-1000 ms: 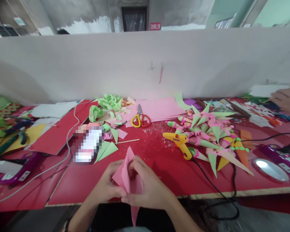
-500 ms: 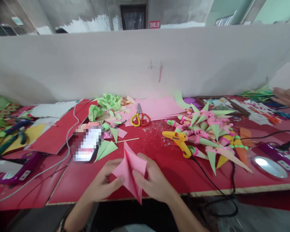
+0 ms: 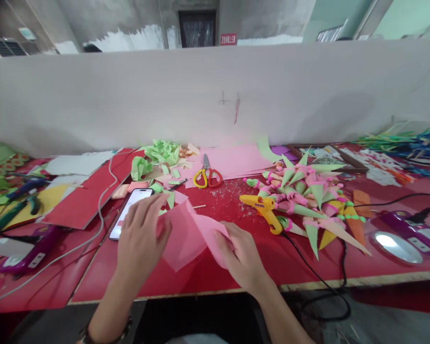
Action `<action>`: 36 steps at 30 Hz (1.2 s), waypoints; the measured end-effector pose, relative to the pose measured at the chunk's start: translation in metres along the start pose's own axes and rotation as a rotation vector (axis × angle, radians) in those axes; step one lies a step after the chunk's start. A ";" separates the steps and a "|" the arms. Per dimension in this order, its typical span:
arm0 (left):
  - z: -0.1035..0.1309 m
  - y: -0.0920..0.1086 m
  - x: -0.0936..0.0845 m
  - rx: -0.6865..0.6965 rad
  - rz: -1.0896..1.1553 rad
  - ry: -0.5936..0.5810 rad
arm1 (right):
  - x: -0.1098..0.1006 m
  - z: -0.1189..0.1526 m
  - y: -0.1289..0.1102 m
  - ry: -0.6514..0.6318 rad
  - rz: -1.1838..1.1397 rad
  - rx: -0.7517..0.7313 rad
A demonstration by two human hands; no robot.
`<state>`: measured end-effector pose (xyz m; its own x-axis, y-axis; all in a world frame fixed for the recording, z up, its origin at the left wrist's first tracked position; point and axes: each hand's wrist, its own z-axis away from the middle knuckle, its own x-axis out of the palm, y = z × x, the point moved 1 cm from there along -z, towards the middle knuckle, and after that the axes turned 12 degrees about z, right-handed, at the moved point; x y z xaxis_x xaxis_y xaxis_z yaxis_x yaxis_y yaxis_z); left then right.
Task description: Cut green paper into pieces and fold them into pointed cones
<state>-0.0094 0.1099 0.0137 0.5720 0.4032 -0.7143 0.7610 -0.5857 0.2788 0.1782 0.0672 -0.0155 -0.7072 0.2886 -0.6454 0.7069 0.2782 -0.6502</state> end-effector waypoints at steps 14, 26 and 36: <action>-0.012 0.005 0.022 -0.116 0.427 -0.045 | 0.019 0.005 0.016 0.129 -0.323 0.345; -0.012 0.000 0.029 -0.002 0.434 -0.044 | 0.012 -0.005 0.022 0.190 -0.198 0.293; -0.008 -0.002 0.036 -0.109 0.431 -0.047 | 0.026 0.000 0.031 0.206 -0.171 0.274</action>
<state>0.0119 0.1310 -0.0073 0.8315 0.1049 -0.5456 0.4855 -0.6145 0.6218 0.1815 0.0831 -0.0523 -0.7788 0.4447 -0.4423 0.5306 0.0912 -0.8427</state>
